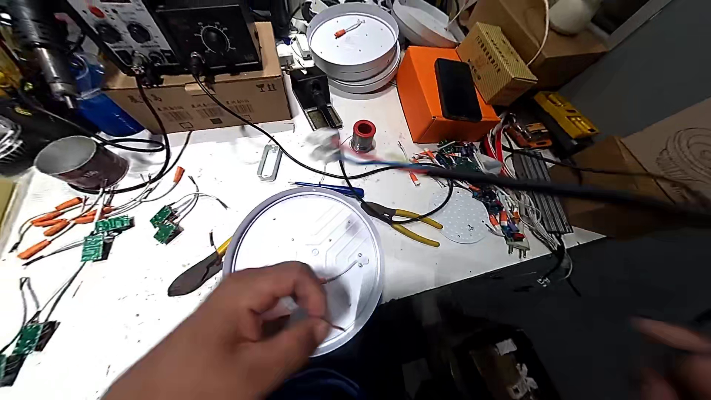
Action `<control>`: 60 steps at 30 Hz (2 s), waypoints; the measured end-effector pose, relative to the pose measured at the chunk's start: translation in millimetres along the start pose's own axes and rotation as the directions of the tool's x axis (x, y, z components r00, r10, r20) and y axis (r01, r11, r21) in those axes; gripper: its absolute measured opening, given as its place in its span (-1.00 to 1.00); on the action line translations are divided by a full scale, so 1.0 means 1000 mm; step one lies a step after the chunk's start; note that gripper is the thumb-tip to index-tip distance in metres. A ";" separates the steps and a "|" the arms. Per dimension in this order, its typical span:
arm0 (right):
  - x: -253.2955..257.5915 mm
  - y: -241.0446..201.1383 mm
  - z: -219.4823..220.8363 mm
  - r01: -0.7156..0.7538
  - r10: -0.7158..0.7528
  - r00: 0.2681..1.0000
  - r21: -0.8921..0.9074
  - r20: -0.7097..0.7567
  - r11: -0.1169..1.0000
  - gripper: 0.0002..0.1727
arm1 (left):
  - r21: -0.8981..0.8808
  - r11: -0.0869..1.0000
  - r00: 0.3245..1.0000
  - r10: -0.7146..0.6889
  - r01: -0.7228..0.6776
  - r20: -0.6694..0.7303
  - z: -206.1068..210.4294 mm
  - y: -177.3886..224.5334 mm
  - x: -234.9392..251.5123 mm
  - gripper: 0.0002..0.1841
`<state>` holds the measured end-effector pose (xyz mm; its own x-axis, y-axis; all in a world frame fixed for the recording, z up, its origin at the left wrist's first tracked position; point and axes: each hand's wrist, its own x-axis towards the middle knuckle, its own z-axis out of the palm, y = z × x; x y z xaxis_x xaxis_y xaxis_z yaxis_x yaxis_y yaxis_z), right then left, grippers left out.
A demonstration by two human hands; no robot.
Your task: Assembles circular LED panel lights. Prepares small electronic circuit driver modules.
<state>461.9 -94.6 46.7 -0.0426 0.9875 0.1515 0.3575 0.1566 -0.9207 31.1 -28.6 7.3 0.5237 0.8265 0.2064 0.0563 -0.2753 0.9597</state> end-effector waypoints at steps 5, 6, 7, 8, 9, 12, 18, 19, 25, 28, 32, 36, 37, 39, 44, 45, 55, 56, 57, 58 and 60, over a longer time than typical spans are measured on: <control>-0.022 0.065 0.073 -0.105 0.113 0.993 -0.246 0.017 0.964 -0.67 | 0.256 0.966 0.999 0.019 -0.027 0.032 0.050 -0.010 0.017 -0.82; -0.027 0.074 0.078 -0.116 0.141 0.988 -0.315 0.056 0.942 -0.65 | 0.362 0.931 0.999 0.042 -0.051 0.032 0.058 -0.013 0.021 -0.81; -0.031 0.080 0.078 -0.119 0.177 0.977 -0.382 0.119 0.917 -0.65 | 0.476 0.877 0.998 0.057 -0.060 0.022 0.066 -0.016 0.026 -0.81; -0.031 0.084 0.075 -0.114 0.220 0.955 -0.441 0.199 0.890 -0.65 | 0.574 0.816 0.998 0.067 -0.060 0.010 0.073 -0.020 0.030 -0.82; -0.030 0.086 0.071 -0.100 0.270 0.919 -0.493 0.286 0.864 -0.65 | 0.646 0.762 0.998 0.065 -0.051 0.003 0.078 -0.025 0.034 -0.83; -0.008 0.076 0.064 0.011 0.351 0.782 -0.575 0.514 0.818 -0.59 | 0.744 0.666 0.998 0.057 -0.052 0.019 0.084 -0.040 0.039 -0.86; 0.095 0.029 0.146 0.445 -0.284 0.861 -0.357 0.421 0.821 -0.57 | 0.751 0.660 1.000 0.023 -0.022 0.009 0.088 -0.051 0.033 -0.84; 0.115 0.024 0.169 0.483 -0.302 0.840 -0.365 0.452 0.796 -0.56 | 0.754 0.657 0.999 0.035 -0.020 -0.004 0.089 -0.052 0.031 -0.83; 0.182 -0.015 0.272 0.371 0.158 0.714 -0.559 0.683 0.741 -0.44 | 0.744 0.664 0.994 0.105 -0.067 -0.004 0.089 -0.056 0.027 -0.89; 0.183 -0.015 0.283 0.314 0.192 0.726 -0.566 0.661 0.762 -0.70 | 0.717 0.689 0.993 0.117 -0.106 0.035 0.086 -0.057 0.023 -0.87; 0.183 0.009 0.254 0.119 -0.019 0.864 -0.168 0.504 0.979 -0.84 | 0.489 0.862 0.991 0.123 -0.133 0.053 0.071 -0.044 0.014 -0.78; 0.159 0.013 0.196 -0.074 -0.027 0.974 0.430 0.226 0.900 -0.85 | 0.268 0.963 0.976 0.073 -0.015 -0.207 0.045 -0.027 0.005 -0.78; 0.148 0.016 0.183 -0.091 -0.015 0.982 0.539 0.188 0.837 -0.82 | 0.184 0.982 0.969 0.010 0.037 -0.248 0.039 -0.024 0.006 -0.81; 0.127 0.022 0.164 -0.116 -0.010 0.985 0.693 0.174 0.711 -0.79 | 0.038 0.996 0.960 -0.068 0.081 -0.270 0.029 -0.022 0.013 -0.85; 0.085 0.036 0.154 -0.122 -0.015 0.979 0.645 0.203 0.754 -0.78 | -0.042 0.984 0.954 -0.180 0.175 -0.238 0.024 -0.021 0.034 -0.89; 0.080 0.037 0.154 -0.094 -0.025 0.982 0.597 0.187 0.796 -0.78 | -0.032 0.982 0.956 -0.190 0.188 -0.225 0.024 -0.022 0.037 -0.89; 0.060 0.043 0.164 0.087 -0.141 0.984 0.395 0.109 0.914 -0.82 | 0.395 0.911 0.966 -0.010 0.115 -0.257 0.045 -0.031 0.045 -0.86; 0.059 0.042 0.165 0.085 -0.138 0.984 0.388 0.111 0.918 -0.83 | 0.412 0.904 0.967 -0.001 0.110 -0.255 0.047 -0.031 0.044 -0.86; 0.059 0.042 0.166 0.087 -0.138 0.984 0.381 0.110 0.921 -0.83 | 0.429 0.898 0.967 0.009 0.104 -0.254 0.048 -0.031 0.044 -0.85; 0.060 0.041 0.168 0.094 -0.144 0.984 0.374 0.107 0.923 -0.83 | 0.447 0.889 0.966 0.023 0.098 -0.256 0.049 -0.031 0.043 -0.85; 0.060 0.040 0.170 0.114 -0.162 0.981 0.364 0.105 0.924 -0.83 | 0.479 0.874 0.966 0.042 0.088 -0.255 0.051 -0.031 0.042 -0.84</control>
<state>315.1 -26.5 -41.6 -0.1974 0.9451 0.2604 -0.0139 0.2629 -0.9647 94.7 -9.8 -23.2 0.2915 0.9120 0.2885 0.5022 -0.4026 0.7653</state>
